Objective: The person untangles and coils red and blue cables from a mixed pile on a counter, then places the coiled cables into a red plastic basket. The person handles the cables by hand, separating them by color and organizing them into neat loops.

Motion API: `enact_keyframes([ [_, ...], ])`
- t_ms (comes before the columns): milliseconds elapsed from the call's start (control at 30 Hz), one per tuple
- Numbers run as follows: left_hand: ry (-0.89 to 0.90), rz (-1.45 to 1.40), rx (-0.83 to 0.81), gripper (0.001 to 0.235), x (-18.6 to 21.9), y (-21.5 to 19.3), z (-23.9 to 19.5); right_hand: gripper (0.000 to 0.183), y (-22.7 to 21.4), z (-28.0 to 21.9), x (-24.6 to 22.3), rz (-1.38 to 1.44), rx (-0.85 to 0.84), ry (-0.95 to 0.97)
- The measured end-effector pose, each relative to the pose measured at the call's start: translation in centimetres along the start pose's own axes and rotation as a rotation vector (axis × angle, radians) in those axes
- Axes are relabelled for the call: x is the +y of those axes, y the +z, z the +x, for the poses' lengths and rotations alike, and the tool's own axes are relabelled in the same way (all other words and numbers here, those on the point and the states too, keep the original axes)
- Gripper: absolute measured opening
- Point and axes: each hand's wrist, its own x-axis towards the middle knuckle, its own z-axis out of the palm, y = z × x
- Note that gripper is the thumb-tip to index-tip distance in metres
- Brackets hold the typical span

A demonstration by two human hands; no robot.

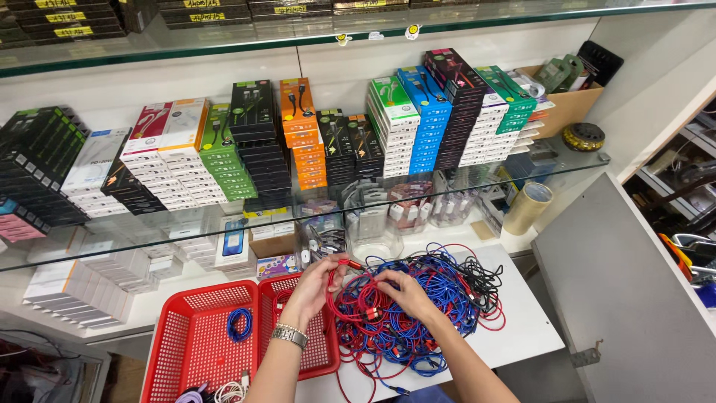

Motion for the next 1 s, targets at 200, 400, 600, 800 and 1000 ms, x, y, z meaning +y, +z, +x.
enact_keyframes([
  [200, 0.285, 0.893, 0.131, 0.027, 1.9, 2.8, -1.2, 0.018, -4.0, 0.7, -8.0, -0.413, 0.115, -0.107],
  [400, 0.426, 1.355, 0.194, 0.031, 2.5, 7.6, -2.2, 0.02, -3.3, 1.8, -11.1, -0.388, 0.216, -0.136],
  [600, 0.441, 1.416, 0.204, 0.023, 2.0, 7.5, -1.3, 0.023, -4.9, 3.1, -8.6, -0.356, 0.108, -0.033],
  [800, 0.035, 0.659, -0.4, 0.026, 1.9, 5.3, 0.4, 0.02, -7.8, 4.2, -4.7, 0.305, -0.121, -0.056],
  [1000, 0.026, 0.498, -0.14, 0.034, 1.8, 5.6, 1.2, 0.024, -2.4, 2.4, -2.1, 0.619, -0.035, 0.291],
])
